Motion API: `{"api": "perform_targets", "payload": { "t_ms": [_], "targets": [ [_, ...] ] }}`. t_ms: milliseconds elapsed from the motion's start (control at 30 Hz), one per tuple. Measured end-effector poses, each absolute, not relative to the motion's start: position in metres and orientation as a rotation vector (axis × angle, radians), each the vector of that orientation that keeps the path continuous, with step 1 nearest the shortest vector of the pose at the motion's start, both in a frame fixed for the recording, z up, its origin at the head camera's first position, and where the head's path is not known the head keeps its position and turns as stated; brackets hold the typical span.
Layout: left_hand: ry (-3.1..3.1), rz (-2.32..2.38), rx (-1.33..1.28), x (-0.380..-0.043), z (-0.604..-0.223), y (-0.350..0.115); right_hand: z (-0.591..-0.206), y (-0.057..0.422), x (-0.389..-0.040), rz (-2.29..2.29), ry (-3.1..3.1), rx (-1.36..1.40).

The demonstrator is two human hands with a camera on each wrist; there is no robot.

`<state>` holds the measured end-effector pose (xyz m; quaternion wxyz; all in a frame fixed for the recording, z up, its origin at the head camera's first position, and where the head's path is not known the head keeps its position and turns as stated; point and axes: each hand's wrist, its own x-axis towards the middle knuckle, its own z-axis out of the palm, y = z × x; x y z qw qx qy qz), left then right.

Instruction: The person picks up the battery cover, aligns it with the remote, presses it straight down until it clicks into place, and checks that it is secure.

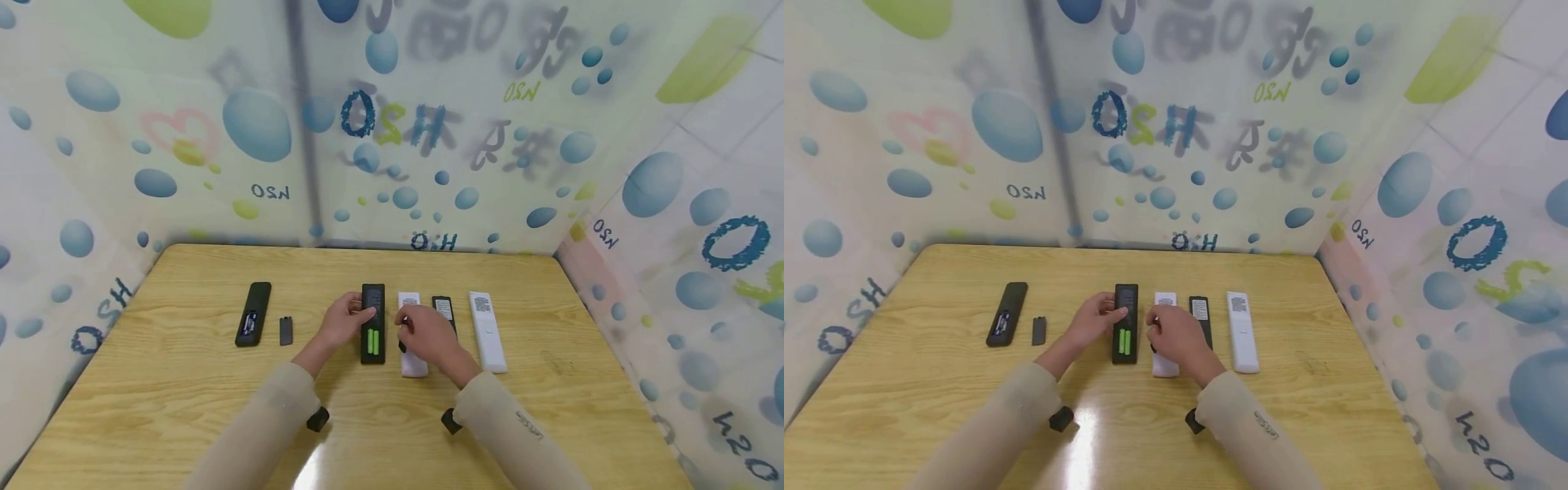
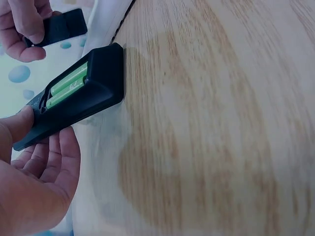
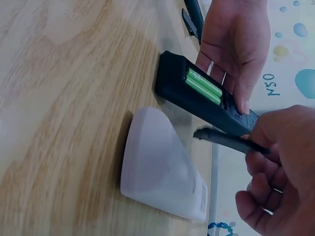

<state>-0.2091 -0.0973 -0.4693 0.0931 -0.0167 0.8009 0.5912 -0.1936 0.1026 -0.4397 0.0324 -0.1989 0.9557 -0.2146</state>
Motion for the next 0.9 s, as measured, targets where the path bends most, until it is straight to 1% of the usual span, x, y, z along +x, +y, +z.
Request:
{"api": "perform_targets", "payload": {
  "t_ms": [367,900],
  "targets": [
    [2.374,1.747,-0.054,-0.209,-0.468,-0.097,-0.435,0.112,-0.194,-0.745,2.828,-0.626],
    [2.368,1.750,-0.057,-0.211,-0.471,-0.097,-0.429,0.117,-0.191,-0.668,2.940,-0.711]
  ]
}}
